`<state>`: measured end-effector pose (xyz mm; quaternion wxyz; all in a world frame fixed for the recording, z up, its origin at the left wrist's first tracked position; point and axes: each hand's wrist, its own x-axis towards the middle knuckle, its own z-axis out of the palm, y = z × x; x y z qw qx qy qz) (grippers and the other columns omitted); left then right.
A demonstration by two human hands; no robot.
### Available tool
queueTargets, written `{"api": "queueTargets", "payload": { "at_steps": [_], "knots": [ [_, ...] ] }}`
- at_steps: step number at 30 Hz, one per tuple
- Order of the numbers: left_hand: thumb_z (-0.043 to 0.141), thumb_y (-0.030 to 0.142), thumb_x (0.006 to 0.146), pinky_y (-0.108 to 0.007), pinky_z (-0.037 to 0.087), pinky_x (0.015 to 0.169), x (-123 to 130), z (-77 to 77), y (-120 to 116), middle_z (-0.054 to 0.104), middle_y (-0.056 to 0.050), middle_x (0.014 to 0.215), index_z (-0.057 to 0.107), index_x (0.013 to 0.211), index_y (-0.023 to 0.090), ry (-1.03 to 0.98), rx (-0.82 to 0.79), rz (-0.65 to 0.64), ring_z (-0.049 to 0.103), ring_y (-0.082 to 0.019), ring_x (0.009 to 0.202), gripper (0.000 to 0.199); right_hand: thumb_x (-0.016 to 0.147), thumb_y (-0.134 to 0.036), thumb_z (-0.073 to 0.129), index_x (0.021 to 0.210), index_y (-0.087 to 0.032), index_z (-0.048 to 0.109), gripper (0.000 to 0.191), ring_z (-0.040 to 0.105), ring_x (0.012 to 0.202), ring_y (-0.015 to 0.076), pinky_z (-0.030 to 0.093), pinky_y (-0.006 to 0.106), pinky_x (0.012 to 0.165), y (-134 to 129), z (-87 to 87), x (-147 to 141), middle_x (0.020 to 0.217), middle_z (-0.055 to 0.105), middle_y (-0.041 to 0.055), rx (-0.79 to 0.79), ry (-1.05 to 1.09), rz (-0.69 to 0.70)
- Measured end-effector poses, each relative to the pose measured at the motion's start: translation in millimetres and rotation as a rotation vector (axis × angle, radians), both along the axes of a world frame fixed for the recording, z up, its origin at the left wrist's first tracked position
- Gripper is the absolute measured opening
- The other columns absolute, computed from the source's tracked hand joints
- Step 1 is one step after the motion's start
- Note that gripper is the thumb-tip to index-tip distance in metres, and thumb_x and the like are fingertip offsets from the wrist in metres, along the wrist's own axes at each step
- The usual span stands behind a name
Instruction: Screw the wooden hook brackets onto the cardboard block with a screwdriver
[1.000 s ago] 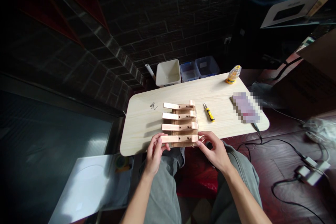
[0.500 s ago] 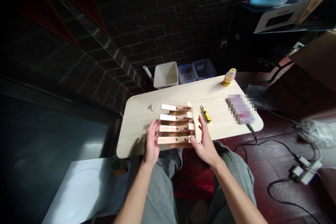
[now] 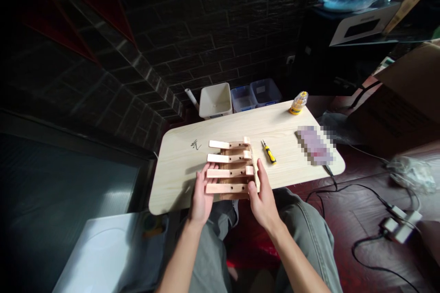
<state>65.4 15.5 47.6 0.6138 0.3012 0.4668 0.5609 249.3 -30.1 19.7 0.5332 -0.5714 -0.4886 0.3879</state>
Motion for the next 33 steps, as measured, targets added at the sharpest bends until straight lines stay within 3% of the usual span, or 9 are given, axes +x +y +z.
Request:
{"api": "queueTargets", "payload": {
  "at_steps": [4, 9, 13, 18, 21, 23, 27, 31, 33],
  "knots": [
    [0.067, 0.052, 0.098, -0.046, 0.039, 0.127, 16.2, -7.4, -20.9, 0.053, -0.008, 0.162, 0.062, 0.145, 0.029, 0.135, -0.039, 0.083, 0.044, -0.029, 0.154, 0.053, 0.107, -0.052, 0.047, 0.168, -0.027, 0.028, 0.068, 0.029, 0.161, 0.0294, 0.021, 0.056, 0.132, -13.7, 2.5, -14.7, 0.175, 0.030, 0.0079, -0.013, -0.015, -0.016],
    [0.067, 0.051, 0.098, -0.047, 0.050, 0.119, 14.1, 6.2, -31.1, 0.058, -0.014, 0.156, 0.066, 0.138, 0.022, 0.130, 0.016, 0.193, 0.058, -0.031, 0.143, 0.049, 0.106, -0.049, 0.050, 0.168, -0.028, 0.028, 0.069, 0.028, 0.161, 0.0296, 0.025, 0.056, 0.131, -25.4, 13.1, -35.6, 0.175, 0.029, 0.0078, 0.047, -0.008, 0.025],
    [0.068, 0.052, 0.098, -0.048, 0.056, 0.114, -24.2, 18.0, -33.0, 0.063, -0.018, 0.150, 0.070, 0.130, 0.017, 0.179, 0.035, 0.257, 0.062, -0.032, 0.138, 0.047, 0.106, -0.047, 0.051, 0.168, -0.031, 0.027, 0.069, 0.026, 0.162, 0.0300, 0.025, 0.057, 0.131, -34.5, 26.8, -66.6, 0.176, 0.026, 0.0067, 0.096, 0.016, 0.102],
    [0.068, 0.055, 0.096, -0.055, 0.059, 0.107, -110.7, 19.9, -7.4, 0.068, -0.022, 0.141, 0.068, 0.131, 0.013, 0.328, 0.091, 0.244, 0.070, -0.035, 0.128, 0.055, 0.104, -0.045, 0.055, 0.171, -0.028, 0.015, 0.080, 0.019, 0.164, 0.0301, 0.021, 0.057, 0.132, -27.1, 34.7, -139.6, 0.178, 0.017, 0.0087, 0.132, 0.077, 0.179],
    [0.067, 0.054, 0.096, -0.056, 0.058, 0.108, -161.4, 14.5, 19.1, 0.071, -0.022, 0.136, 0.068, 0.127, 0.010, 0.433, 0.106, 0.253, 0.070, -0.035, 0.127, 0.054, 0.097, -0.044, 0.067, 0.171, -0.021, 0.003, 0.101, 0.015, 0.165, 0.0315, 0.022, 0.055, 0.132, -5.5, 23.7, -189.9, 0.179, 0.012, 0.0141, 0.067, 0.082, 0.261],
    [0.065, 0.053, 0.098, -0.055, 0.057, 0.109, -186.2, 6.9, 34.3, 0.071, -0.022, 0.136, 0.067, 0.125, 0.010, 0.474, 0.095, 0.269, 0.070, -0.033, 0.127, 0.051, 0.093, -0.044, 0.072, 0.171, -0.017, 0.005, 0.106, 0.018, 0.164, 0.0349, 0.026, 0.057, 0.130, 16.0, 10.9, -218.1, 0.177, 0.016, 0.0196, 0.043, 0.077, 0.276],
    [0.056, 0.048, 0.102, -0.050, 0.059, 0.107, -214.7, -15.2, 50.7, 0.068, -0.021, 0.142, 0.063, 0.126, 0.015, 0.572, 0.057, 0.307, 0.072, -0.030, 0.125, 0.042, 0.094, -0.046, 0.070, 0.169, -0.014, 0.015, 0.099, 0.039, 0.155, 0.0369, 0.040, 0.056, 0.122, 63.2, -16.4, -254.6, 0.169, 0.033, 0.0249, 0.010, 0.086, 0.266],
    [0.049, 0.044, 0.105, -0.046, 0.061, 0.103, -228.5, -36.3, 55.7, 0.070, -0.019, 0.137, 0.050, 0.140, 0.021, 0.679, 0.010, 0.359, 0.074, -0.027, 0.120, 0.042, 0.093, -0.047, 0.071, 0.163, -0.013, 0.032, 0.087, 0.049, 0.146, 0.0359, 0.043, 0.054, 0.120, 97.3, -37.6, -270.9, 0.158, 0.047, 0.0242, 0.020, 0.084, 0.258],
    [0.050, 0.043, 0.104, -0.044, 0.061, 0.101, -232.8, -44.3, 57.1, 0.073, -0.018, 0.132, 0.051, 0.136, 0.021, 0.743, -0.017, 0.389, 0.075, -0.026, 0.117, 0.039, 0.095, -0.045, 0.071, 0.159, -0.015, 0.040, 0.077, 0.050, 0.144, 0.0346, 0.043, 0.053, 0.121, 107.2, -45.0, -274.3, 0.156, 0.050, 0.0216, 0.042, 0.067, 0.261]
  ]
}}
